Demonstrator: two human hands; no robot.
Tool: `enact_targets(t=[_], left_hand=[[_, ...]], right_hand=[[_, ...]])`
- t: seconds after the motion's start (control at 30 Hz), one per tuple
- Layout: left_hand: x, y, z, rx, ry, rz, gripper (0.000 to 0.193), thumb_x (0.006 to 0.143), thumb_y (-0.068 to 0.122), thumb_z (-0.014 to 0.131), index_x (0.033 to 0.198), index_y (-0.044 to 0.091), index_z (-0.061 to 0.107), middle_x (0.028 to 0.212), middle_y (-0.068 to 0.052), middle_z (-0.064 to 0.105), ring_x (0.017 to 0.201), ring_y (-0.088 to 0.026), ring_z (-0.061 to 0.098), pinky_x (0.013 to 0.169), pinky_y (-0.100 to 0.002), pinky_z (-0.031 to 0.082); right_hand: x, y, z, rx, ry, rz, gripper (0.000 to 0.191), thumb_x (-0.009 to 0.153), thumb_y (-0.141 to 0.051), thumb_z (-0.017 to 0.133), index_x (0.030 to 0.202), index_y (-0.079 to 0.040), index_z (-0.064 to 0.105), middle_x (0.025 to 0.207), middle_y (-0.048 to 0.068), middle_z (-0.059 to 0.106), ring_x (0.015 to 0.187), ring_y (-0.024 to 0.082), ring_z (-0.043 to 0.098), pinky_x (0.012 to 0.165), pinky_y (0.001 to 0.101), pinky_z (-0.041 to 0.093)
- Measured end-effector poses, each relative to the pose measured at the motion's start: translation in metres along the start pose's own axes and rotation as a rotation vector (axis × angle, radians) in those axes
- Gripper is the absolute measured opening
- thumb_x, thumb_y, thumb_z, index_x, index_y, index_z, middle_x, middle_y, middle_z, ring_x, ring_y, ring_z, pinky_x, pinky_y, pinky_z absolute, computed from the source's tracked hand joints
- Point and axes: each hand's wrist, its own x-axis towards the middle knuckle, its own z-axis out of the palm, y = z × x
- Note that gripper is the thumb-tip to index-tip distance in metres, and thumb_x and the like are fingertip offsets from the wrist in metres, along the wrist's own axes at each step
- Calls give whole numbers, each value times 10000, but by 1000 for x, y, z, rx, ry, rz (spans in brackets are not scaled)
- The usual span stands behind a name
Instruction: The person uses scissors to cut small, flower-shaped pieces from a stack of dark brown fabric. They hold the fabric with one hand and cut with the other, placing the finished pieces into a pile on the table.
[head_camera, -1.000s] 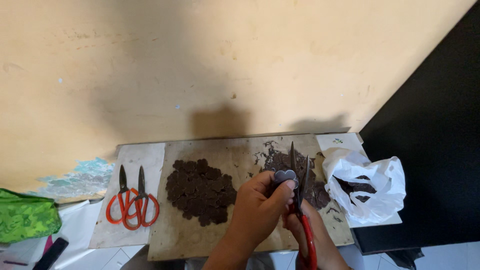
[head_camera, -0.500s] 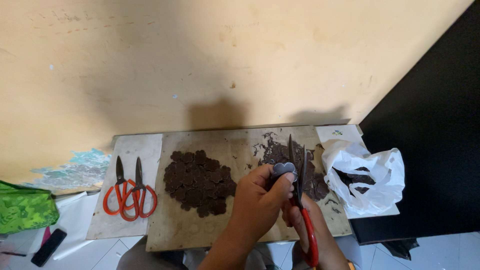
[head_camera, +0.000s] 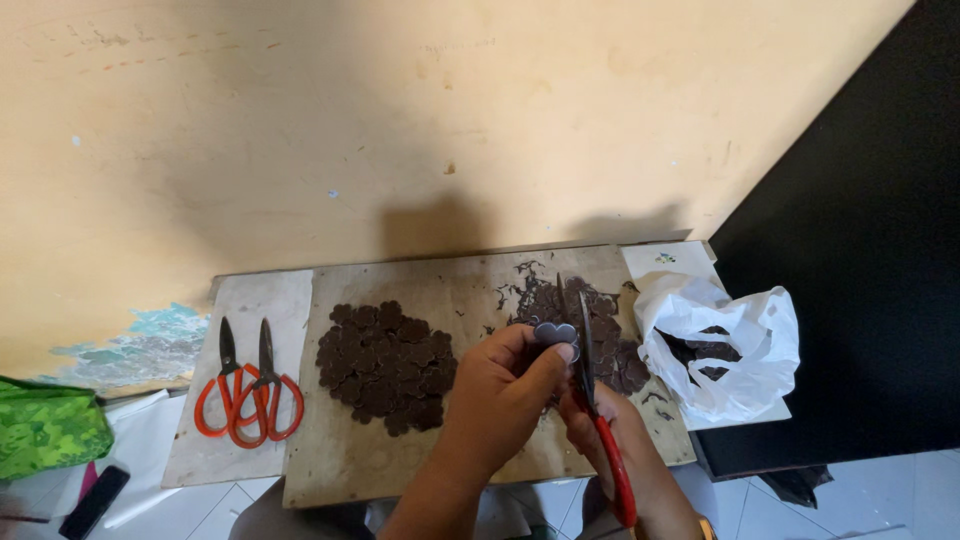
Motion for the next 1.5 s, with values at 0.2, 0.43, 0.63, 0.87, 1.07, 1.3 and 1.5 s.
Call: enact_targets(t=[0.2,0.43,0.63,0.87,1.07,1.3,1.5], left_hand=[[14,-11,-9,-183,-122,-10,133,881,76,724,1002,31,692,867,-21,728,789,-78,673,742,-234,556],[21,-21,-22,-140,-32,-13,130,929,151,720,940,23,705,824,-44,722,733,-85,660,693,-242,553],[19,-16,-25,-48,-10,-7,148,939,143,710,903,1,692,779,-39,711,672,-75,638,619,-231,524],[19,-16,-16,-57,27,-26,148,934,138,712,892,-2,683,748,-30,701,643,-68,629,578,-221,508],[21,-20,-11,-35,43,-30,141,936,137,716,903,1,694,762,-28,698,654,-61,616,577,-213,494],[27,-25,-9,10,37,-45,135,931,136,722,907,3,710,786,-34,715,679,-62,630,606,-213,507],[33,-30,-8,-20,27,-28,121,912,124,737,917,6,711,797,-53,731,695,-84,660,641,-233,547]], right_hand=[[9,13,3,99,93,67,499,884,-582,606,954,-88,584,740,-14,493,648,106,449,562,271,383],[17,13,8,16,18,37,503,921,-554,608,996,-57,594,762,-6,488,664,102,452,572,266,387],[19,11,11,-8,-11,20,563,897,-589,609,1066,-52,600,811,-8,505,682,98,460,583,262,398],[19,18,9,8,10,-39,550,919,-585,593,1051,-51,603,787,-7,495,694,101,456,604,272,403],[21,27,3,113,13,-10,538,903,-584,625,1008,-56,603,758,-18,479,674,101,434,586,271,378],[20,28,-12,70,-20,3,524,901,-601,632,924,-81,566,731,-32,440,643,94,394,548,266,330],[19,25,-13,50,-2,0,576,897,-653,604,921,-79,563,735,-37,418,646,94,383,552,261,315]])
